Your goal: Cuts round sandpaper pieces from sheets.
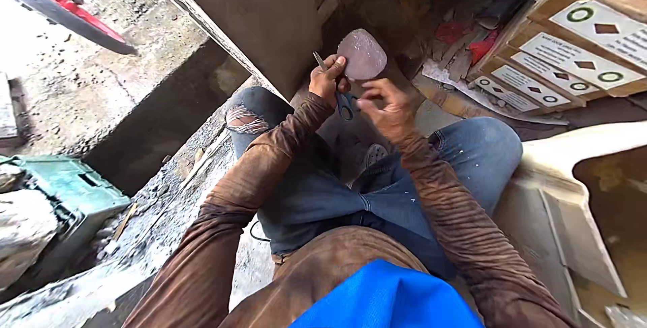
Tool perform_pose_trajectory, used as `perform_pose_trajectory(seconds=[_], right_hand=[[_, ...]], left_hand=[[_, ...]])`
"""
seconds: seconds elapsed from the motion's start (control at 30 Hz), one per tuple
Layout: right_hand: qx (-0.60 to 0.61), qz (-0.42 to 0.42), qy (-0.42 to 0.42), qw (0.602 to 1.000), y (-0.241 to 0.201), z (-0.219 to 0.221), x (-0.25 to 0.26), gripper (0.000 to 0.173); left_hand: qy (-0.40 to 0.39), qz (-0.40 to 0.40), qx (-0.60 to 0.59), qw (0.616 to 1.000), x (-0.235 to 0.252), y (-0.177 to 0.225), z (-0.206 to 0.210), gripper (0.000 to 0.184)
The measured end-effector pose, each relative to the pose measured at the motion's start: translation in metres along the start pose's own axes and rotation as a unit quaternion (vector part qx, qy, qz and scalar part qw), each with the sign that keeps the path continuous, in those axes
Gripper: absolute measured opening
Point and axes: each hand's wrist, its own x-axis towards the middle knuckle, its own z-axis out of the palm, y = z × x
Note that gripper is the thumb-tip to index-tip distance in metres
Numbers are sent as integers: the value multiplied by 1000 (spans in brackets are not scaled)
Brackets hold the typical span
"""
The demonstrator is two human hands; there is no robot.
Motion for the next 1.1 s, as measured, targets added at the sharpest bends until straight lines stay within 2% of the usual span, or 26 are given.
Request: perform_pose_trajectory(seconds=[0.13, 0.2, 0.3, 0.37, 0.43, 0.5, 0.53, 0.6, 0.67, 0.73, 0.83, 0.93, 1.0, 1.1], right_hand=[[-32, 59, -34, 997, -3, 37, -2, 47], [-29, 83, -99, 991, -3, 41, 2, 57], [-9, 129, -161, 978, 1, 46, 5, 51], [7, 186, -200, 962, 6, 44, 8, 46], [23, 231, -188, 954, 20, 33, 12, 43], [68, 279, -119, 950, 37, 17, 14, 44], [113, 308, -66, 942, 45, 10, 15, 44], [250, 344, 47, 904, 48, -2, 23, 33], [354, 333, 126, 865, 37, -8, 37, 25], [389, 308, 153, 854, 21, -9, 48, 24], [385, 243, 143, 879, 10, -15, 58, 22], [369, 186, 160, 897, 16, -26, 59, 20], [380, 175, 191, 888, 22, -38, 54, 22], [405, 193, 227, 864, 23, -54, 52, 29]], left_hand=[[20, 34, 25, 999, 1, -1, -3, 19], [33, 34, 31, 998, 1, 1, -8, 19], [-2, 55, 102, 993, -4, 9, -8, 18], [0, 105, 184, 977, -4, 22, -14, 20], [73, 146, 219, 962, 0, 41, -27, 20], [162, 141, 225, 950, 0, 57, -50, 15], [198, 124, 228, 945, -1, 59, -65, 14], [246, 61, 246, 936, -5, 51, -98, 13], [269, -41, 285, 919, -10, 40, -124, 12], [270, -167, 304, 898, -18, 27, -142, 21], [240, -332, 293, 864, -25, -3, -147, 39], [217, -398, 297, 840, -27, -44, -131, 42], [212, -420, 321, 822, -31, -67, -121, 46], [231, -426, 368, 793, -29, -95, -137, 47]])
